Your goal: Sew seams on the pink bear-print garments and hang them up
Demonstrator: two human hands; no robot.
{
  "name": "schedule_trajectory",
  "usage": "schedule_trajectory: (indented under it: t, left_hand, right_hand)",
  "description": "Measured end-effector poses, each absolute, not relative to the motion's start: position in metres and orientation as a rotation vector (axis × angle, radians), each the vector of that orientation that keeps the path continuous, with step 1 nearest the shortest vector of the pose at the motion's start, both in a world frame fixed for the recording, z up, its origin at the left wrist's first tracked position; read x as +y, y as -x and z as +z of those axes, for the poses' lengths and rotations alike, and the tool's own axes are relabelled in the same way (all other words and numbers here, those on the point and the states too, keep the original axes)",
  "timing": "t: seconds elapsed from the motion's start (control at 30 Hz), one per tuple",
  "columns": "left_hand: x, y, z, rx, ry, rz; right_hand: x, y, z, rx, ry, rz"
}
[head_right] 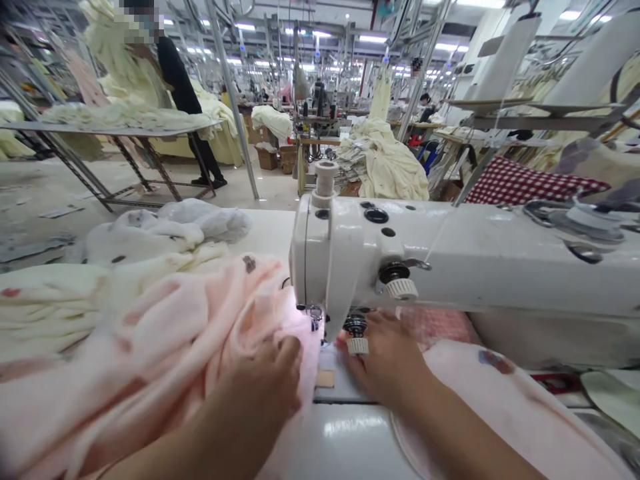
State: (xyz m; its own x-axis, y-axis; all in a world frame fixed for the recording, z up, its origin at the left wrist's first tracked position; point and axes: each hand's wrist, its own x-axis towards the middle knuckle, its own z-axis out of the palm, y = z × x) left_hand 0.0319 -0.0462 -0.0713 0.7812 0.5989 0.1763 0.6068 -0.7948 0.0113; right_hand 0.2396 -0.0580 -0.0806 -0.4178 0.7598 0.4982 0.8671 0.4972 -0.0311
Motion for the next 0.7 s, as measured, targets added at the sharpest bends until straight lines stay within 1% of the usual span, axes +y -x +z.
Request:
schedule_trajectory:
  t: [0.07,0.13,0.2,0.3,0.4,0.53,0.63,0.7]
  left_hand:
    - [-0.053,-0.037,-0.071,-0.837,2.82,-0.135]
    - [-0.052,-0.036,-0.069,-0.754,2.79,-0.186]
    - [-0.048,-0.033,-0.067,-0.761,2.77,-0.178]
    - [-0.04,-0.027,-0.062,-0.776,2.777,-0.071]
    - [-0.026,-0.025,-0.055,-0.808,2.848,-0.04]
    - [-0.004,-0.027,-0.05,-0.932,3.005,-0.132]
    - [0.015,-0.024,-0.051,-0.945,2.952,-0.261]
    - [0.032,-0.01,-0.043,-0.97,2.912,-0.244]
  right_hand:
    - [-0.065,-0.231,-0.076,-2.387,1.199,-0.209]
    - [-0.071,-0.222,-0.075,-2.479,1.081,-0.077]
    - [-0.074,-0.216,-0.077,-2.535,1.049,0.006]
    - [-0.074,-0.213,-0.082,-2.513,1.119,0.002]
    - [-0.072,-0.215,-0.086,-2.442,1.228,-0.082]
    - [-0.07,-0.218,-0.089,-2.399,1.278,-0.152]
    - [-0.068,-0.218,-0.091,-2.409,1.227,-0.124]
    - [-0.065,-0.219,-0.091,-2.424,1.192,-0.113]
